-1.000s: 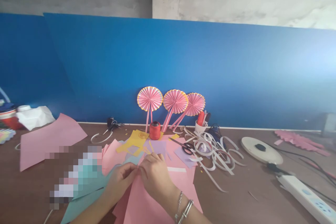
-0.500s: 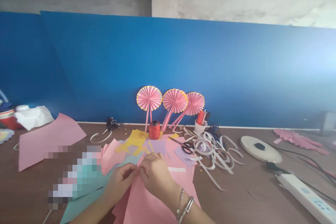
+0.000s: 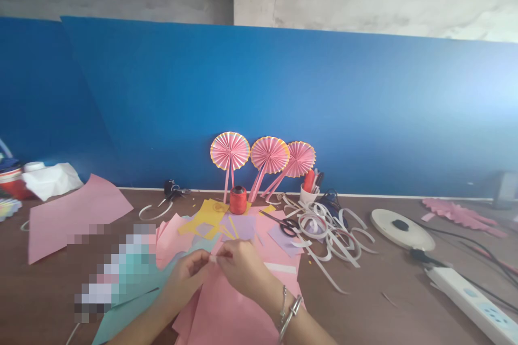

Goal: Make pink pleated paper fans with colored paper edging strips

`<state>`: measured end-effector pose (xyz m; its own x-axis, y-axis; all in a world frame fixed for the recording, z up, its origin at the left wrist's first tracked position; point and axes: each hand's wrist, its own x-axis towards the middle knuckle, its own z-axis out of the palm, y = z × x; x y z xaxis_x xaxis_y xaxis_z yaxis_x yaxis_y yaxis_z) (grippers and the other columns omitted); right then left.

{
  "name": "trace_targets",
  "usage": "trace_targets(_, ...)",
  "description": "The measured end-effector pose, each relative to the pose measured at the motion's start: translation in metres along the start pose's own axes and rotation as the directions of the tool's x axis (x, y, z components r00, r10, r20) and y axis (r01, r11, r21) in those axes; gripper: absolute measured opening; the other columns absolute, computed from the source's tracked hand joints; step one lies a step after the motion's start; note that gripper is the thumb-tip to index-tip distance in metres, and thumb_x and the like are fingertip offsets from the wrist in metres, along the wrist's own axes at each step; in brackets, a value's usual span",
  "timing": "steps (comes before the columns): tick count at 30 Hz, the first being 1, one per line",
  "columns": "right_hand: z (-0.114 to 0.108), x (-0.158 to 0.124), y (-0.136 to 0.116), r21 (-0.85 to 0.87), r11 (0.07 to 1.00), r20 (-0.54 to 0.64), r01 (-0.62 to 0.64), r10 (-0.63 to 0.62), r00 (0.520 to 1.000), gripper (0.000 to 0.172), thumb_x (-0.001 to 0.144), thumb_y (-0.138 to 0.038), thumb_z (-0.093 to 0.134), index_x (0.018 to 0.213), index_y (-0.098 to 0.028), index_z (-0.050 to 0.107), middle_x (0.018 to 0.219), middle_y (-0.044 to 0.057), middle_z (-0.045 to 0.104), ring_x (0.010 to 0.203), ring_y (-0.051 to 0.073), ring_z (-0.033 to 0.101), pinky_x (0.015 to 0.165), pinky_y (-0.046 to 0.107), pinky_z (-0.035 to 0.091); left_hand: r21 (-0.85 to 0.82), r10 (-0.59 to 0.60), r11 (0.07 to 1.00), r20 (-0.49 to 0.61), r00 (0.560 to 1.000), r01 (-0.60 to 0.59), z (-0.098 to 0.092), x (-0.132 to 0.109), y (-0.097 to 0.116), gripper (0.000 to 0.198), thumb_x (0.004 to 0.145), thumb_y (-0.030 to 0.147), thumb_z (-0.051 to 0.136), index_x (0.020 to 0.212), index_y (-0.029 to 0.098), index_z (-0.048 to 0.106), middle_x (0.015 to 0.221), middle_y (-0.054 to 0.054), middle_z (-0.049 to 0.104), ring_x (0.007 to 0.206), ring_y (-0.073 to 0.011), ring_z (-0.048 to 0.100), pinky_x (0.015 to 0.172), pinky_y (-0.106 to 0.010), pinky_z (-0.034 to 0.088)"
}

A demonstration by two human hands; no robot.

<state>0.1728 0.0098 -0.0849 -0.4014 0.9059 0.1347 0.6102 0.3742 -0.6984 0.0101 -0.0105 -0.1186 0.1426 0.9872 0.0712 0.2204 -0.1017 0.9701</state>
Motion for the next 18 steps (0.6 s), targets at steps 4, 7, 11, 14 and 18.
trace_targets(4,0.001,-0.001,-0.004,-0.006,0.999,-0.016,0.039,-0.039,0.999,0.025,0.072,-0.008,0.047,0.072,-0.019,0.07,0.07,0.0,0.07,0.067,0.013,0.061,0.063,0.021,0.04,0.034,-0.037,0.999,-0.019,0.999,0.038,0.001,0.001,0.003,0.02,0.069,0.035,0.051,0.059,0.018,0.052,0.054,0.004,0.041,0.055,-0.0119,0.038,0.052,-0.023,0.029)
trace_targets(7,0.0,0.0,-0.004,0.022,0.999,-0.019,0.029,-0.029,0.999,0.023,0.073,-0.01,0.049,0.071,-0.019,0.07,0.071,0.001,0.07,0.068,0.013,0.061,0.063,0.021,0.04,0.044,-0.083,0.995,-0.033,0.996,0.085,0.0,-0.001,0.008,0.016,0.067,0.031,0.048,0.057,0.019,0.051,0.05,0.007,0.037,0.049,-0.01,0.033,0.049,-0.023,0.026)
trace_targets(11,0.0,0.002,0.001,0.071,0.997,-0.012,-0.008,0.009,1.0,0.02,0.074,-0.012,0.05,0.07,-0.018,0.069,0.073,0.002,0.071,0.07,0.014,0.061,0.062,0.022,0.042,-0.018,-0.183,0.983,-0.012,0.983,0.183,0.0,-0.002,0.012,0.017,0.067,0.028,0.045,0.052,0.021,0.045,0.041,0.009,0.034,0.042,-0.0086,0.03,0.045,-0.022,0.022)
trace_targets(14,0.002,0.003,0.004,0.074,0.997,-0.016,-0.025,0.027,1.0,0.02,0.075,-0.012,0.049,0.071,-0.018,0.068,0.072,0.001,0.07,0.069,0.014,0.061,0.062,0.022,0.042,-0.083,-0.214,0.973,0.008,0.977,0.214,0.0,-0.001,0.013,0.017,0.067,0.03,0.046,0.055,0.02,0.048,0.039,0.01,0.033,0.041,-0.0077,0.028,0.045,-0.022,0.021)
trace_targets(18,0.004,0.003,0.003,-0.016,1.0,-0.083,-0.016,0.015,0.996,0.017,0.075,-0.011,0.052,0.081,-0.019,0.066,0.079,0.003,0.069,0.075,0.016,0.059,0.067,0.026,0.041,-0.12,-0.227,0.967,0.001,0.974,0.226,0.0,0.0,0.013,0.021,0.067,0.038,0.054,0.063,0.018,0.055,0.04,0.011,0.033,0.039,-0.0069,0.026,0.044,-0.021,0.019)
